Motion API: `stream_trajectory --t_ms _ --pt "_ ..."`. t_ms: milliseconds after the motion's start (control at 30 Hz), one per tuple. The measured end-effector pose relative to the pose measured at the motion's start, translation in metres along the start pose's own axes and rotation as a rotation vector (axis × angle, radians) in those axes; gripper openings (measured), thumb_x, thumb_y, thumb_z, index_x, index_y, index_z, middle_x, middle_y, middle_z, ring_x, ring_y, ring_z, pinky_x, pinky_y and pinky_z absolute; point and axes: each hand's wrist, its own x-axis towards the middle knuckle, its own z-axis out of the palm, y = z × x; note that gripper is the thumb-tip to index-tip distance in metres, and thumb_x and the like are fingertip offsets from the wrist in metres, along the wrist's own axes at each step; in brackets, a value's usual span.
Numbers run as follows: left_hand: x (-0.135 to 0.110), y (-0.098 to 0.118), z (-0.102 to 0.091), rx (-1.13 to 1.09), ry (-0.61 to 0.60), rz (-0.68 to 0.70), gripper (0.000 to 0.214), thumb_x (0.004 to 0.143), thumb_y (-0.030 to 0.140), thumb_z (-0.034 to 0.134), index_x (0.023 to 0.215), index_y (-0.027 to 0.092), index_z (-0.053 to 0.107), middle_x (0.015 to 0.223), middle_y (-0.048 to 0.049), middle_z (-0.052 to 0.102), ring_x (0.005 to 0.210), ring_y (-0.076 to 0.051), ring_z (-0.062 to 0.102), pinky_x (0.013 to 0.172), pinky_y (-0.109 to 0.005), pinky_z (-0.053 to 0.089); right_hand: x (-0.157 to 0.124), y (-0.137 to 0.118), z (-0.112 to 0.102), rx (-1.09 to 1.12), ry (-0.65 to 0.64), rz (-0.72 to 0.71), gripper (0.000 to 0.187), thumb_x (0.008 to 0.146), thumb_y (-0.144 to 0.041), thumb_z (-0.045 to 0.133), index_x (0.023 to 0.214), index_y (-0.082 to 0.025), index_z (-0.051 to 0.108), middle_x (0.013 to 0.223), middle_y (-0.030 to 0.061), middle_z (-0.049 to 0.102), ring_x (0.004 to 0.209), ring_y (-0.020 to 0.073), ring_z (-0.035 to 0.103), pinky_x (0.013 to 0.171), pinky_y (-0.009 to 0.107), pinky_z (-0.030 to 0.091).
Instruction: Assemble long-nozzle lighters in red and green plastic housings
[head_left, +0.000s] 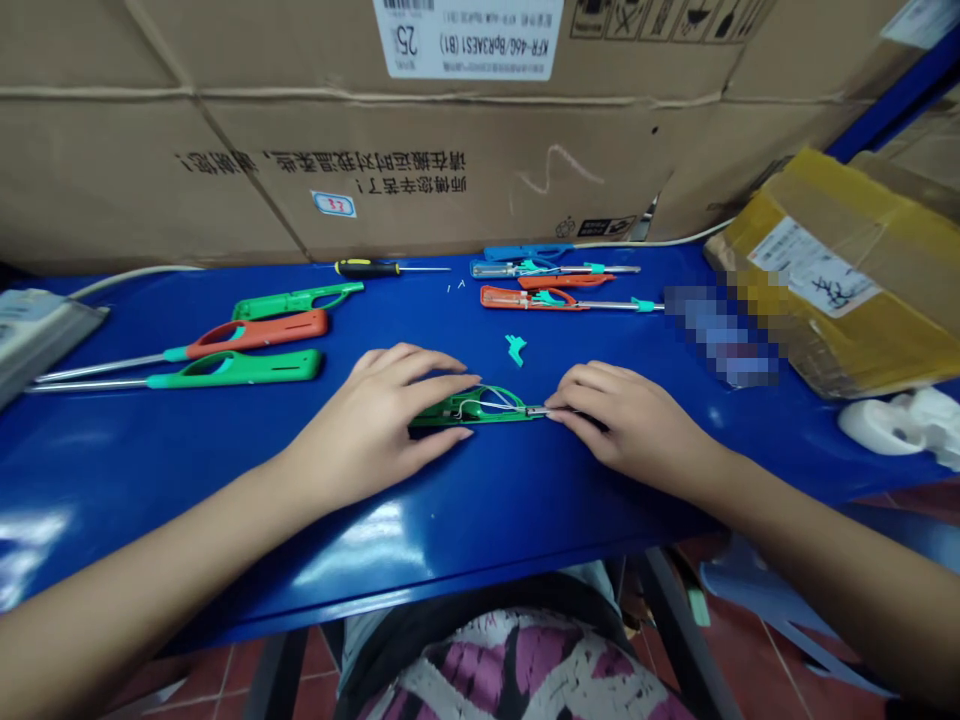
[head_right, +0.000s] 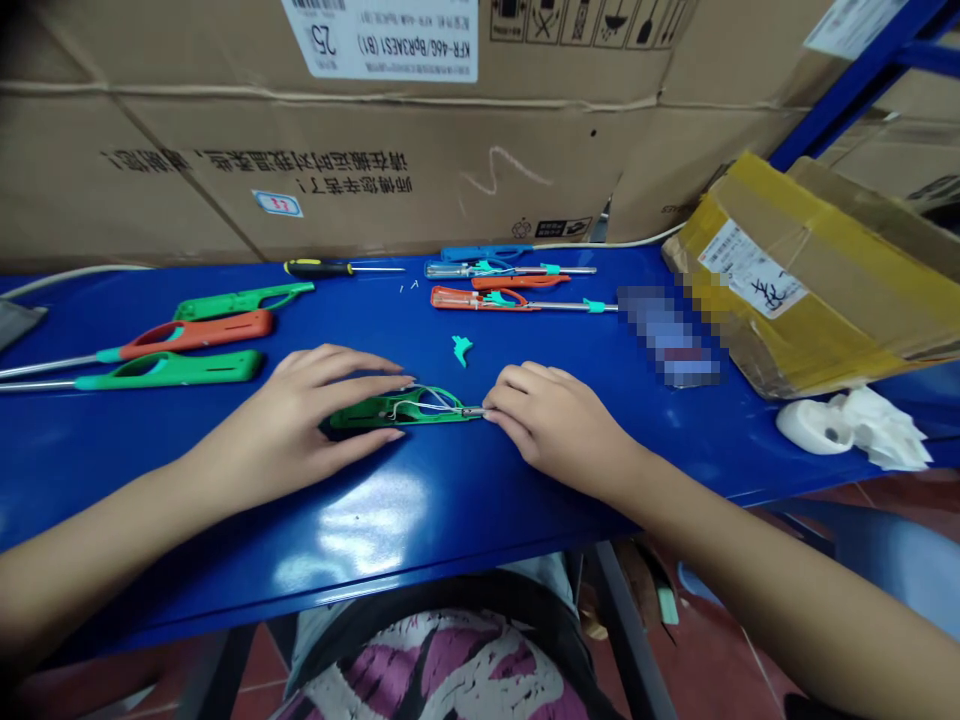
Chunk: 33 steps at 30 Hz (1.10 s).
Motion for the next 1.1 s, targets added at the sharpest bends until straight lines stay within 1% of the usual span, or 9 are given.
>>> stream_trajectory --t_ms 167,267,333,400,500,633,800,900,1100 --pt "-0.012 -0.019 -0.006 -0.02 -0.053 -0.064 0.039 0.095 0.04 0.065 0.131 0.023 0.066 0.126 -0.0088 0.068 0.112 -0.026 0.062 0.097 -0.044 0.049 0.016 -0.002 -0.014 -0.123 -0.002 -0.054 0.019 0.1 -0.028 0.055 0.1 -0.02 0.072 0.1 0.0068 0.073 0.093 0.0234 0.064 0.081 0.038 0.042" --pt "-0.01 -0.02 -0.011 -0.014 -0.08 -0.078 0.04 0.094 0.041 0.065 0.13 0.022 0.066 0.124 -0.0094 0.068 0.111 -0.027 0.063 0.096 -0.044 0.051 0.033 -0.01 -0.031 -0.127 0.037 -0.074 0.019 0.097 -0.032 0.06 0.104 -0.019 0.072 0.104 0.0096 0.075 0.098 0.0263 0.066 0.086 0.041 0.045" --pt "-0.008 -0.02 -0.015 -0.013 -0.092 -0.09 0.04 0.095 0.043 0.063 0.129 0.022 0.066 0.123 -0.0093 0.069 0.109 -0.027 0.063 0.096 -0.045 0.051 0.047 -0.018 -0.039 -0.121 0.056 -0.054 0.021 0.098 -0.031 0.058 0.103 -0.018 0.072 0.106 0.0106 0.075 0.101 0.028 0.066 0.091 0.044 0.045" --pt "-0.007 -0.021 -0.018 -0.021 -0.114 -0.108 0.039 0.097 0.043 0.06 0.129 0.022 0.067 0.12 -0.0089 0.07 0.108 -0.027 0.064 0.096 -0.045 0.052 0.061 -0.024 -0.04 -0.106 0.017 -0.041 0.021 0.097 -0.03 0.057 0.1 -0.017 0.073 0.105 0.0105 0.075 0.101 0.0285 0.067 0.093 0.045 0.046" --pt "-0.009 -0.026 -0.017 -0.07 -0.112 -0.135 0.034 0.1 0.039 0.053 0.124 0.021 0.069 0.116 -0.0088 0.07 0.107 -0.026 0.064 0.097 -0.044 0.052 0.074 -0.031 -0.03 -0.023 -0.043 -0.039 0.017 0.096 -0.028 0.059 0.096 -0.018 0.072 0.098 0.0088 0.073 0.096 0.0258 0.066 0.087 0.041 0.047" --pt "-0.011 -0.033 -0.008 -0.162 -0.043 -0.153 0.029 0.1 0.033 0.051 0.114 0.019 0.072 0.109 -0.0088 0.07 0.102 -0.024 0.064 0.095 -0.043 0.052 0.075 -0.035 -0.008 0.157 0.009 -0.05 0.013 0.096 -0.028 0.059 0.09 -0.019 0.066 0.094 0.0061 0.067 0.092 0.0208 0.061 0.082 0.035 0.047" --pt "-0.013 -0.039 0.003 -0.265 0.011 -0.176 0.025 0.1 0.033 0.053 0.108 0.019 0.072 0.105 -0.0079 0.069 0.099 -0.022 0.064 0.093 -0.041 0.052 0.07 -0.034 0.01 0.231 0.01 -0.08 0.013 0.099 -0.029 0.058 0.102 -0.02 0.066 0.102 0.006 0.064 0.098 0.0203 0.058 0.088 0.037 0.045" --pt "-0.013 -0.04 0.006 -0.291 0.032 -0.183 0.024 0.1 0.033 0.054 0.105 0.019 0.072 0.104 -0.0076 0.07 0.098 -0.021 0.064 0.092 -0.04 0.052 0.072 -0.032 0.016 0.282 0.02 -0.092 0.012 0.099 -0.023 0.056 0.095 -0.02 0.067 0.098 0.0046 0.066 0.095 0.0192 0.059 0.09 0.038 0.044" --pt "-0.014 -0.041 0.009 -0.309 0.111 -0.167 0.021 0.1 0.031 0.055 0.105 0.019 0.072 0.103 -0.0075 0.073 0.096 -0.021 0.066 0.089 -0.036 0.054 0.073 -0.031 0.012 0.491 0.116 -0.06 0.011 0.094 -0.015 0.06 0.086 -0.021 0.065 0.091 0.003 0.066 0.088 0.0166 0.061 0.081 0.032 0.047"
